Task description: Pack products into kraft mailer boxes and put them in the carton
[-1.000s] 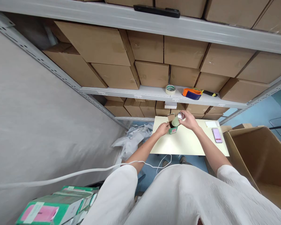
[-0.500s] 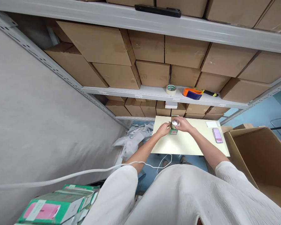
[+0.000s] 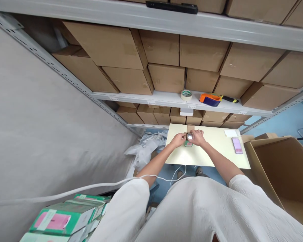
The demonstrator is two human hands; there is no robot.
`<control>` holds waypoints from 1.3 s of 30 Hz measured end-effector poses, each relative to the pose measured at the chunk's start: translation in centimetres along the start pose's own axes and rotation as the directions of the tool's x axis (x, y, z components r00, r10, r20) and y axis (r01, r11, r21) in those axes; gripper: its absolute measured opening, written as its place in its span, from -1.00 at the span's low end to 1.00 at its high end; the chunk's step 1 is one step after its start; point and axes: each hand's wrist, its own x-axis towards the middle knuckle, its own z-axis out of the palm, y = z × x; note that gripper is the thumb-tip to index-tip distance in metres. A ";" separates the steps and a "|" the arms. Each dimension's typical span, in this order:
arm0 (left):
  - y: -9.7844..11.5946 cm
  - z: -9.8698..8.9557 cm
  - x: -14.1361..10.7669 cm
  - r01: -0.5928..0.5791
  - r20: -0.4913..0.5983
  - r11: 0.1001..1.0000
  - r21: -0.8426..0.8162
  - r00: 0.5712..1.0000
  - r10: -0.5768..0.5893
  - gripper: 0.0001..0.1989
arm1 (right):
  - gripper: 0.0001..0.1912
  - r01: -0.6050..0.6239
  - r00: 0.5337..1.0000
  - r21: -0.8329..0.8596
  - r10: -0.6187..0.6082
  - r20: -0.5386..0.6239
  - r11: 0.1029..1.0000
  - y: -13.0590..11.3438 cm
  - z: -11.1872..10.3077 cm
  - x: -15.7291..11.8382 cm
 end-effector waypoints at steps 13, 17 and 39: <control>-1.3 1.7 -0.5 0.018 -0.061 0.982 -0.188 0.998 -0.030 -0.61 | -0.47 0.012 0.973 0.505 0.107 -0.206 0.863 3.4 2.5 -1.4; -2.2 2.6 0.1 0.105 -0.112 0.951 -0.289 0.983 -0.143 -0.68 | -0.54 -0.151 0.942 0.636 0.305 -0.139 0.757 5.0 3.3 -1.1; -3.5 4.8 2.2 0.173 -0.051 0.829 -0.532 0.971 -0.236 -0.63 | -0.65 -0.019 0.974 0.763 0.185 -0.132 0.646 6.4 4.7 -0.3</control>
